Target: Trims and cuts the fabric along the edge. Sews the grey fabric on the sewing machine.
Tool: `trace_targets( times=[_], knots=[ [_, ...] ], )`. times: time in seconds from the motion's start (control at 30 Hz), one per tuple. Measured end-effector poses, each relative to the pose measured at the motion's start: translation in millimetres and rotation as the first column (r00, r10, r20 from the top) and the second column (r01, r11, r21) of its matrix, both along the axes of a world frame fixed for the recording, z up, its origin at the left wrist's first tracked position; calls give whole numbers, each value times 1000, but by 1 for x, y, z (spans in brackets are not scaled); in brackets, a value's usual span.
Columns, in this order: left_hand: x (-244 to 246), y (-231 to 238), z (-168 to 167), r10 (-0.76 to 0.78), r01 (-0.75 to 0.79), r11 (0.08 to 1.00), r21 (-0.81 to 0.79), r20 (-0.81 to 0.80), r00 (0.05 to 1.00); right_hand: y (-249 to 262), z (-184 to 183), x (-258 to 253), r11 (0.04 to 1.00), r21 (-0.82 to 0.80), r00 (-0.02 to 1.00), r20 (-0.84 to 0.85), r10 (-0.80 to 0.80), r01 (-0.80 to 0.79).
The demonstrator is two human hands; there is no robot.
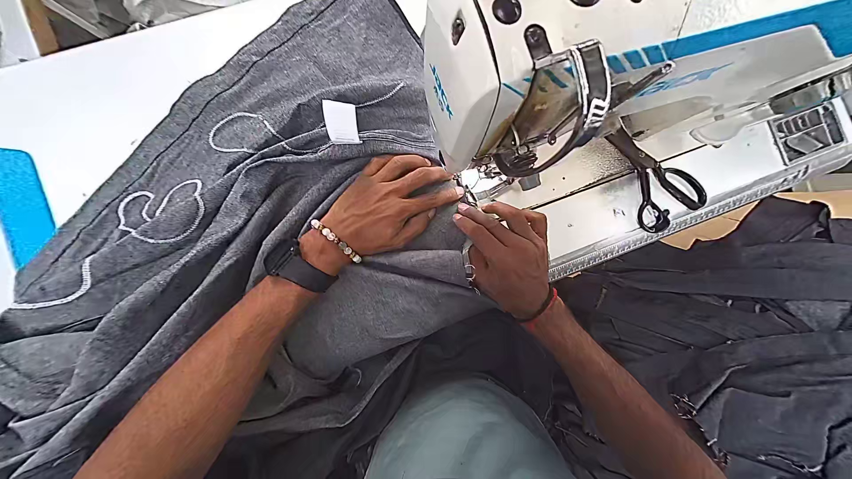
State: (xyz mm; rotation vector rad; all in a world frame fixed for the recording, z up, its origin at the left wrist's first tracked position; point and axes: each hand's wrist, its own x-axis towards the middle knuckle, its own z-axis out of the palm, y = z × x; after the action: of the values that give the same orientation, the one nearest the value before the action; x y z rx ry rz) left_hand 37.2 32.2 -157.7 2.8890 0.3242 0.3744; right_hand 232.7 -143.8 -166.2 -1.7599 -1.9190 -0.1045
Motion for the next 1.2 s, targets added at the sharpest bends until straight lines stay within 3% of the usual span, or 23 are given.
trace_targets(
  times=[0.1, 0.23, 0.33, 0.4, 0.53, 0.63, 0.73, 0.9, 1.2],
  knots=[
    [3, 2, 1, 9, -9, 1000, 28, 5, 1000, 0, -2, -5, 990, 70, 993, 10, -121, 120],
    [18, -39, 9, 190, -190, 982, -13, -8, 982, -1, -1, -4, 969, 84, 971, -73, -226, 231],
    [27, -76, 3, 384, -383, 923, 25, -72, 920, 8, 8, 2, 927, -144, 923, -125, -365, 347],
    [28, -84, -2, 440, -439, 898, 27, -62, 896, 22, 23, -1, 920, -244, 926, -147, -348, 307],
    [19, -82, -2, 394, -394, 918, -52, -2, 919, 27, 46, -8, 924, -323, 917, -265, -298, 207],
    [17, -82, -2, 398, -400, 916, -36, -48, 916, -16, 43, -25, 880, -450, 798, -470, -377, 150],
    [20, -82, -3, 419, -419, 908, 10, -59, 906, -67, 40, -55, 819, -568, 690, -562, -457, 81],
    [21, -79, -3, 409, -408, 912, 40, -16, 912, -81, 37, -71, 896, -433, 540, -732, -415, 100],
    [17, -68, -1, 375, -374, 924, 80, 1, 927, -66, 34, -58, 904, -398, 586, -700, -407, 153]
  ],
)
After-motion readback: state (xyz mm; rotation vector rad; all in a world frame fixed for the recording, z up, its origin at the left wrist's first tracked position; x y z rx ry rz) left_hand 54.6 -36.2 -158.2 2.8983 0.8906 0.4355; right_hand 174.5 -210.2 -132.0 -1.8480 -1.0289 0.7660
